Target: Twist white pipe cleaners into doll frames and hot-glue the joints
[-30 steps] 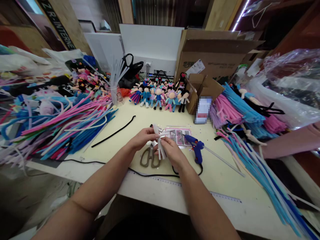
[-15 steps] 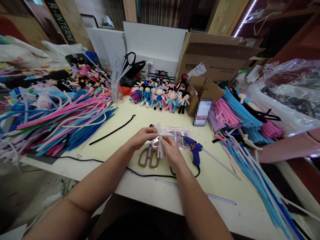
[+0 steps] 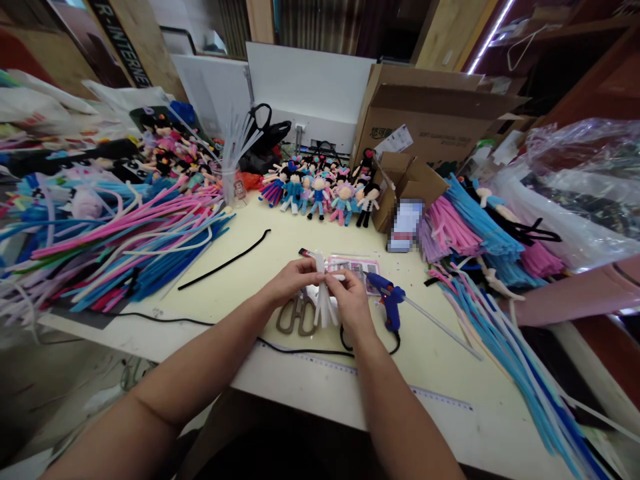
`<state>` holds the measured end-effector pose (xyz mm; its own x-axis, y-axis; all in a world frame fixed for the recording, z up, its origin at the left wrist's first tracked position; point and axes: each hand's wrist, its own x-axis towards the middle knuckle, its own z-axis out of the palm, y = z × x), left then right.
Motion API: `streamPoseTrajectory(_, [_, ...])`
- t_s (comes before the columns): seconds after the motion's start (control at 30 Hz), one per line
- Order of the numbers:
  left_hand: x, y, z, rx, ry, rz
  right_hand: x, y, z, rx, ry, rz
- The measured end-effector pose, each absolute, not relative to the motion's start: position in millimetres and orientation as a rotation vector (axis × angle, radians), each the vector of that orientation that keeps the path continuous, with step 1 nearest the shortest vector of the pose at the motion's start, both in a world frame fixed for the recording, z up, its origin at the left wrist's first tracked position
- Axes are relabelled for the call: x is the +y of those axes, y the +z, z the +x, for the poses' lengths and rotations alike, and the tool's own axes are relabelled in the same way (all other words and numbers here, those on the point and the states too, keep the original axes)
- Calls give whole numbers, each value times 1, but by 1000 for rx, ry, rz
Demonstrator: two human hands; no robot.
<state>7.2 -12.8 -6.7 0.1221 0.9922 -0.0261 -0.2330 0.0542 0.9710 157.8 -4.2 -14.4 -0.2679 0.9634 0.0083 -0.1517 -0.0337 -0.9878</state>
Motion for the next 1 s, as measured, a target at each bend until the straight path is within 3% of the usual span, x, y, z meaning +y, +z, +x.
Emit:
streamPoseTrajectory(0.37, [-14, -4, 8, 906, 1282, 1013, -6, -7, 152, -946, 1811, -837])
streamPoseTrajectory(1.0, [-14, 0, -1, 1039, 1237, 1101, -8, -12, 154, -1472, 1507, -1064])
